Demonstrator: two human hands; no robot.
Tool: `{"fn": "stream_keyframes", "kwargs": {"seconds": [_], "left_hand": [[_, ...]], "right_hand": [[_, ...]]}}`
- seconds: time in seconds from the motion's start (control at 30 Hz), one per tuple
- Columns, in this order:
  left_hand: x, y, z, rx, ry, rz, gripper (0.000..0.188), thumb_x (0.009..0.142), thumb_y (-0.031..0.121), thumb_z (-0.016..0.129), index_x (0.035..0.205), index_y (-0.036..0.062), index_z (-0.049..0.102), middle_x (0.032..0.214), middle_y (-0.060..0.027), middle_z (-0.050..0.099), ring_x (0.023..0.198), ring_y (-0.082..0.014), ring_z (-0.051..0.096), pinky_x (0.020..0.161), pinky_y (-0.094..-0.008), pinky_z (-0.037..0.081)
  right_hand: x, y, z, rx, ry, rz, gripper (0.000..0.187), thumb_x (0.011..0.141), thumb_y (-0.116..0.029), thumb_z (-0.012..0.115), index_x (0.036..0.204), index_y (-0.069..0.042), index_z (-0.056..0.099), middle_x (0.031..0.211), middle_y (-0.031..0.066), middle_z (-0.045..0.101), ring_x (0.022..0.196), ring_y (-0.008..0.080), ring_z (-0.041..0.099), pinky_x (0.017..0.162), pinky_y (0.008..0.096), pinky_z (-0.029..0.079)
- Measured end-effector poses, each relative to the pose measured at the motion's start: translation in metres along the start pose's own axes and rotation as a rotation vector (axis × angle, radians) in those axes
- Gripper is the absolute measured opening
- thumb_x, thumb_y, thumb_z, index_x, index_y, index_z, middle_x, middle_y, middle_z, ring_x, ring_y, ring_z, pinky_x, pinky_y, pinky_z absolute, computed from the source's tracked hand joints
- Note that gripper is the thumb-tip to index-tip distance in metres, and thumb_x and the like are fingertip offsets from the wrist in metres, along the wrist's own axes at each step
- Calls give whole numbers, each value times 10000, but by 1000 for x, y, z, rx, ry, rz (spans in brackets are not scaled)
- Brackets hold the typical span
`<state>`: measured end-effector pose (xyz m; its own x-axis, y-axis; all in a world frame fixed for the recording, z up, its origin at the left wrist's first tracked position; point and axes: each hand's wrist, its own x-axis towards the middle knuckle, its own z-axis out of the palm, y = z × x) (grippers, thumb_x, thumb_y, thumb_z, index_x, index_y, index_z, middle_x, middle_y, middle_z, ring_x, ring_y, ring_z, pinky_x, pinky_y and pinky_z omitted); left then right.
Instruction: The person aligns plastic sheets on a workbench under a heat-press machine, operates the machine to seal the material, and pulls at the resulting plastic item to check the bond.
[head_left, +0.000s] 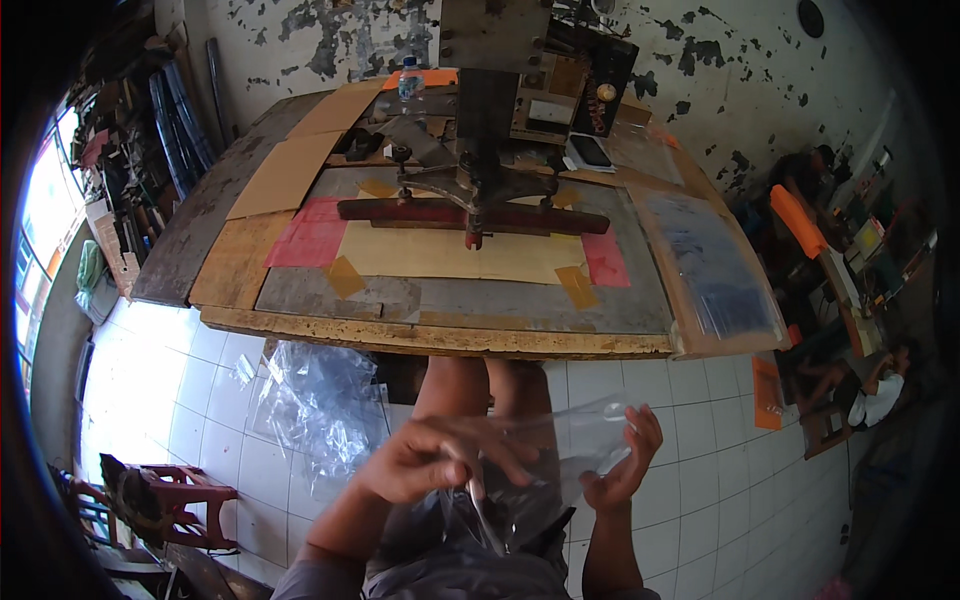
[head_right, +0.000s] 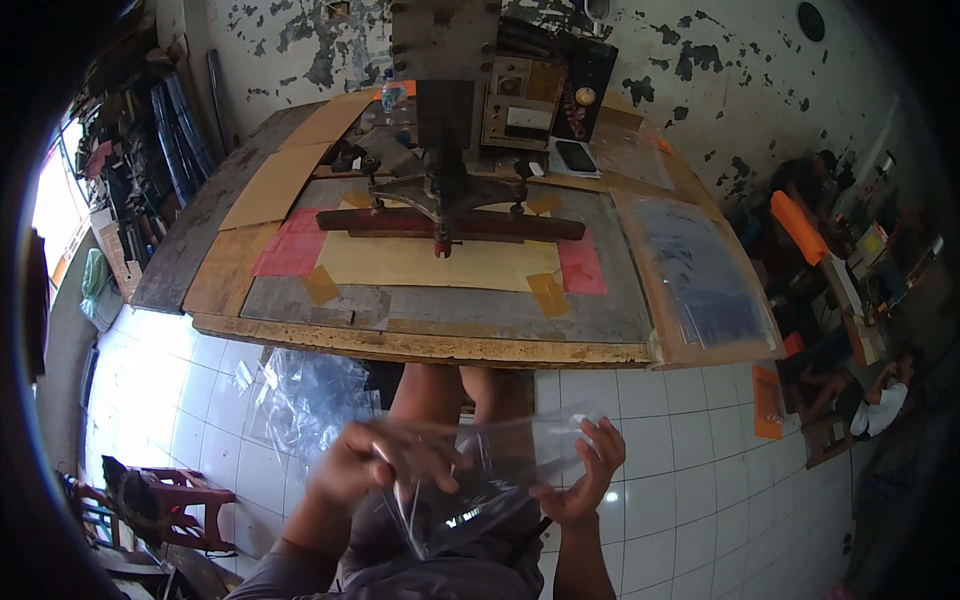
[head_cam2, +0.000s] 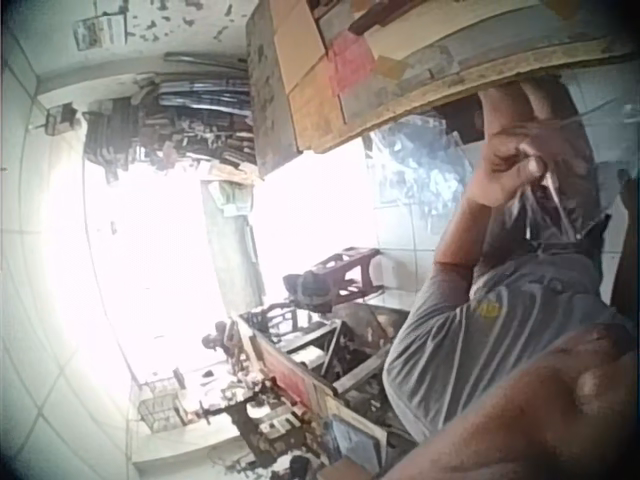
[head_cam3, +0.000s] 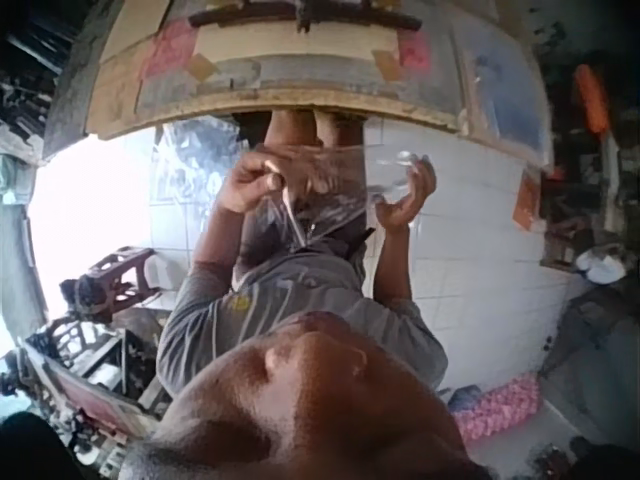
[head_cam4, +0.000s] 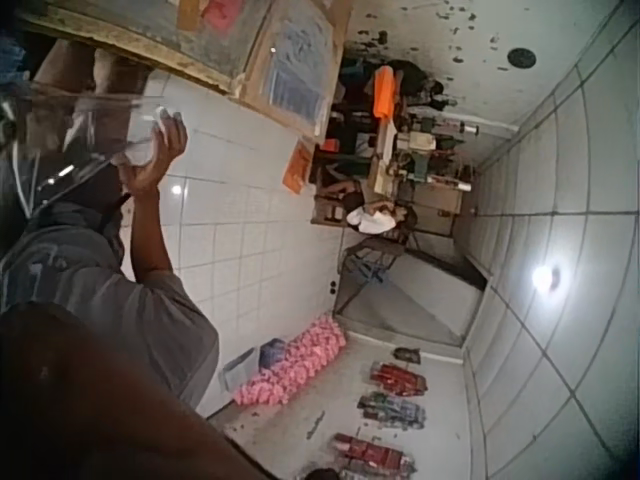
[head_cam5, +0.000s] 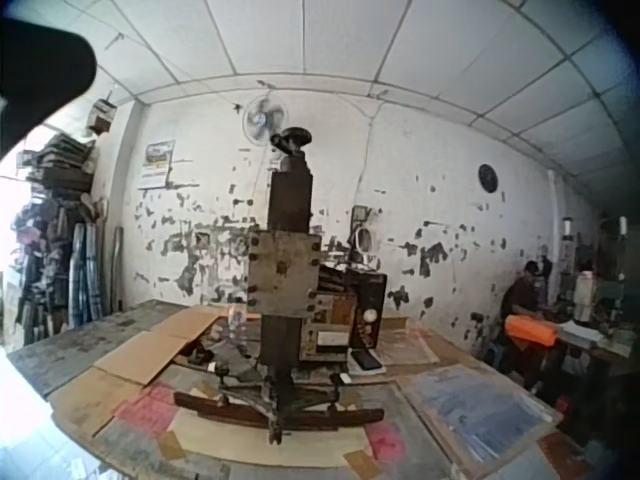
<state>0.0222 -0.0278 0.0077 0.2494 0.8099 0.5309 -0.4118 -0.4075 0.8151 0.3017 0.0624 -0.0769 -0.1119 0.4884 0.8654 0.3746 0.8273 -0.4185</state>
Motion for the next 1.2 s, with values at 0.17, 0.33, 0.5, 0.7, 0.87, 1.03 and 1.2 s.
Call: {"fn": "stream_keyframes", "kwargs": {"seconds": [0.17,0.33,0.5,0.7,0.87,1.03,1.2], "left_hand": [[62,36,-30,79,86,-27,399,1111,299,501,864,19,643,1055,-245,768,1119,-393,709,1073,-540,487],[135,90,-30,298,-6,182,417,1122,305,493,834,40,636,998,-210,781,1060,-310,740,1002,-438,543],[164,141,-40,563,-69,213,398,1111,268,480,828,26,620,898,-246,755,911,-327,774,883,-431,590],[188,108,-49,749,-47,-5,366,1060,348,656,916,22,738,824,-50,729,757,-100,653,715,-287,506],[191,53,-63,850,-95,-44,331,1053,296,665,930,-5,721,855,-102,734,812,-167,671,758,-340,519],[175,62,-95,583,-171,106,280,1034,211,675,844,7,707,820,-103,744,780,-178,685,718,-338,517],[197,130,-127,623,-261,13,393,1020,246,614,660,95,565,766,-206,762,746,-295,765,829,-404,551]], "right_hand": [[66,23,4,11,-118,-44,647,939,-528,755,1313,-19,617,1288,145,626,1233,355,575,1046,491,466],[142,22,23,291,-130,55,555,975,-401,752,1315,15,618,1275,154,640,1196,271,599,1020,392,469],[161,23,68,553,-246,73,488,1021,-368,692,1326,6,619,1279,130,646,1216,254,599,1029,373,458],[157,48,103,541,-526,166,432,1043,-289,611,1378,-18,595,1355,151,604,1282,292,575,1094,410,430],[126,101,118,466,-488,164,484,1035,-253,461,1449,-16,544,1447,175,539,1389,306,486,1196,431,327],[115,119,120,541,-413,353,551,1073,-357,393,1466,11,513,1452,185,534,1406,319,470,1214,401,290],[130,110,129,446,-431,261,720,1083,-583,376,1463,14,513,1476,183,524,1430,336,438,1214,441,279]]}}
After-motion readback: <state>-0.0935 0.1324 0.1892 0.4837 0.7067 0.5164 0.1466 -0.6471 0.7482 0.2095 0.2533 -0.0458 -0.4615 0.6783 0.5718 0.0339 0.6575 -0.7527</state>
